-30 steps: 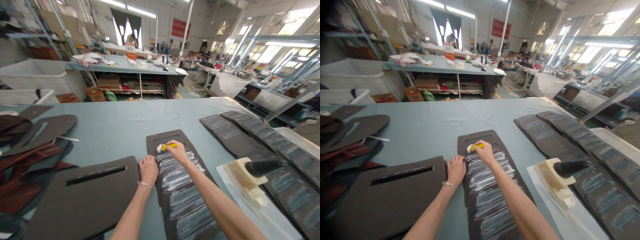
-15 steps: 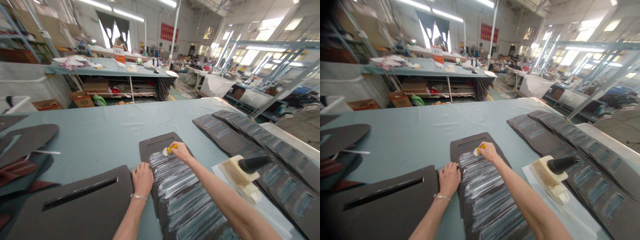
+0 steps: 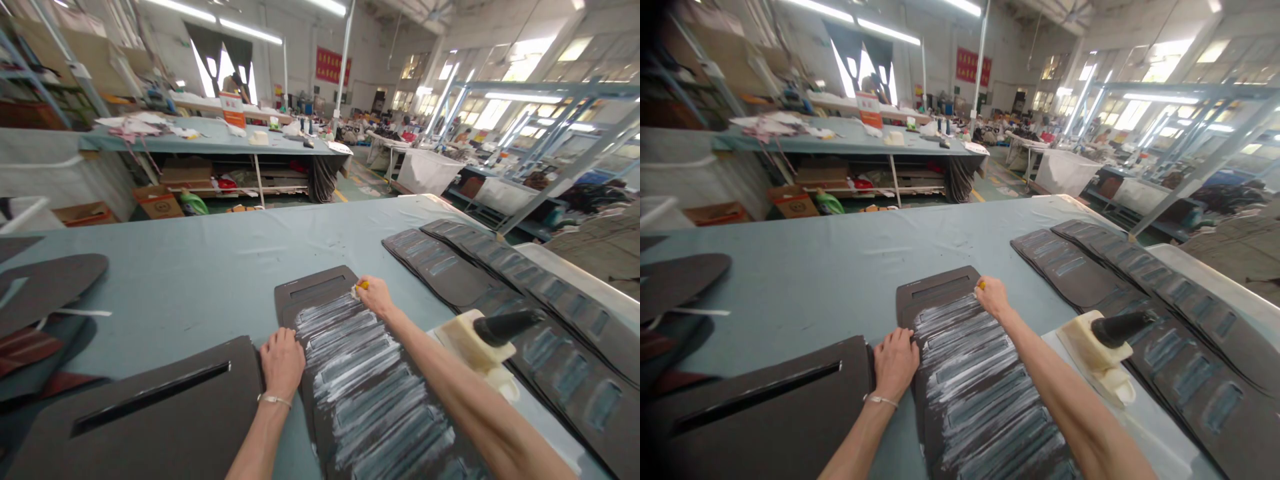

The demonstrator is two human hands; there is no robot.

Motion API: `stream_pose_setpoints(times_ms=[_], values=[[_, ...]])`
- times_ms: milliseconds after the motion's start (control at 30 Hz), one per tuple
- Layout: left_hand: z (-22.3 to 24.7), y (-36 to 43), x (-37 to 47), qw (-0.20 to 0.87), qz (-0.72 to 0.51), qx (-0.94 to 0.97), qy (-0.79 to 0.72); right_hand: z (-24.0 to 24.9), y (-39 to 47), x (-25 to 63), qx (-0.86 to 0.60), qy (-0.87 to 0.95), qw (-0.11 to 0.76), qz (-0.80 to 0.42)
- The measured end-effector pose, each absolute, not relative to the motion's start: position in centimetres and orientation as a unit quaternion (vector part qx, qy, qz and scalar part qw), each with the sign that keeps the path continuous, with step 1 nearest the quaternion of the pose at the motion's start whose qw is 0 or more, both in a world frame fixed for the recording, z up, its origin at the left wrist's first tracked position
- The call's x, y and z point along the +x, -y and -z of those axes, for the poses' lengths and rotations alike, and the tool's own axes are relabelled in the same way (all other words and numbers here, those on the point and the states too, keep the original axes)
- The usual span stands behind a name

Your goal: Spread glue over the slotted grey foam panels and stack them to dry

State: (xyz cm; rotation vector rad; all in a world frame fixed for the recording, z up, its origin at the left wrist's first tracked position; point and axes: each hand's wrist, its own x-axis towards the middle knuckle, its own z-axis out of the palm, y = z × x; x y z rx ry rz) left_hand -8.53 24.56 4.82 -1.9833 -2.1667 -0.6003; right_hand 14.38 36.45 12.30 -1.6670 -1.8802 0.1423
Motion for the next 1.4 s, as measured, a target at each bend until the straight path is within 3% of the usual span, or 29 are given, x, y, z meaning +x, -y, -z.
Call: stream_pose_setpoints(times_ms=[233, 500, 633, 800, 1100, 1233, 1400], values=[[-4.9, -24.4, -8.3, 0.06, 0.201, -0.65, 0.731, -10.5, -34.1, 10.6, -0.513, 0.732, 0.362, -0.264], [-5.8, -25.9, -8.3, 0.011, 0.248, -0.59, 0.768, -11.8, -37.1, 15.6, -0.632, 0.657, 0.393, -0.114], [-6.2, -27.5, -8.3, 0.041, 0.253, -0.615, 0.746, -12.2, -36.5, 8.7, -0.548, 0.695, 0.428, -0.181], [-5.8, -28.3, -8.7, 0.062, 0.179, -0.653, 0.734, -10.5, -37.0, 2.8, -0.493, 0.738, 0.391, -0.242], [-4.7, -27.6, -9.2, 0.033, 0.216, -0.654, 0.724, -11.8, -41.3, 15.1, -0.683, 0.637, 0.352, -0.064], [-3.9, -28.1, -9.7, -0.017, 0.281, -0.613, 0.738, -12.3, -37.4, 16.4, -0.651, 0.614, 0.43, -0.12], [-3.4, -28.5, -10.2, 0.006, 0.286, -0.52, 0.804, -12.7, -27.9, 21.7, -0.623, 0.555, 0.506, -0.217]])
